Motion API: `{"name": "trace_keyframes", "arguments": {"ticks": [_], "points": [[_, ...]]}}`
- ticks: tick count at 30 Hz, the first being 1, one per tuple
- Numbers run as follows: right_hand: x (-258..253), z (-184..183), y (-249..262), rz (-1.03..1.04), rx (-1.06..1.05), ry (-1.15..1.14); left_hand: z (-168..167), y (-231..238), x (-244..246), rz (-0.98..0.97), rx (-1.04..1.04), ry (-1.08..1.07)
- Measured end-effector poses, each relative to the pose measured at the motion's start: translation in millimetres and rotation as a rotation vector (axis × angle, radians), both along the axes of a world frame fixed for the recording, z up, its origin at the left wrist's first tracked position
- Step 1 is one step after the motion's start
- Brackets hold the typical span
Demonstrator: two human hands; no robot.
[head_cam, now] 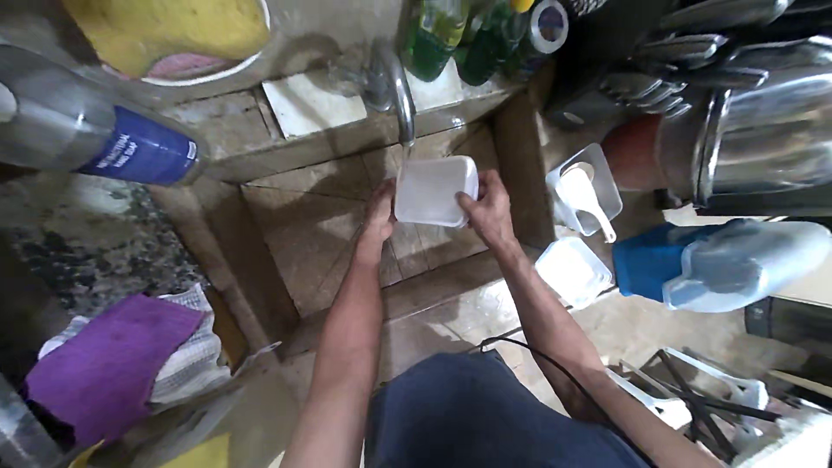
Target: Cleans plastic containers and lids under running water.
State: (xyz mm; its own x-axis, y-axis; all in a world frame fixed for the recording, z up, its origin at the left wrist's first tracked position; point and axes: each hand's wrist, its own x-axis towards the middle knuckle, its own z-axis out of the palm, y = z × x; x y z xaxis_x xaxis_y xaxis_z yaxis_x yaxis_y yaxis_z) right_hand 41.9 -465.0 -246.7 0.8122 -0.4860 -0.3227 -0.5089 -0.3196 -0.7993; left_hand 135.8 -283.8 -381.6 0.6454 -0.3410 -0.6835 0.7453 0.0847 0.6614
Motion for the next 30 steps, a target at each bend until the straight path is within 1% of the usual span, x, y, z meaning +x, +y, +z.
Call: {"name": "trace_keyframes", "arguments": {"ticks": [1,3,5,7,9,11,12,14,16,19,21,23,27,30], "points": [[0,-6,-11,-0.066,0.005,-0.007,4,-3,1,0.032,-0.061,-0.013],[-2,-29,-37,-0.169,-0.012,0.023,14,-5,2,0.015,-0.114,-0.077],[-1,-55,-58,-0.183,-0.043,0.093,20,-1,0,-0.045,-0.108,-0.175],[5,-79,-63,-0.139,-0.052,0.152,23,11,-1,-0.122,-0.061,-0.230],[20,-93,-53,-0.070,-0.038,0.191,23,27,3,-0.135,0.048,-0.264],[41,-100,-33,0.012,-0.007,0.234,19,50,9,-0.088,0.122,-0.299],[50,-103,-21,0.058,0.022,0.264,23,63,11,-0.071,0.143,-0.335],[65,-117,0,0.120,0.112,0.320,44,84,11,-0.084,0.167,-0.439],[73,-129,20,0.164,0.193,0.356,70,97,9,-0.116,0.195,-0.488],[73,-130,44,0.206,0.310,0.421,86,110,7,-0.065,0.226,-0.448],[68,-130,48,0.218,0.395,0.448,86,120,8,-0.011,0.227,-0.363],[60,-126,43,0.195,0.403,0.437,79,126,7,0.019,0.225,-0.270],[52,-97,8,0.133,0.252,0.409,56,112,-8,0.032,0.160,-0.091],[54,-59,-18,0.169,0.038,0.413,28,86,-24,-0.086,0.155,0.067]]}}
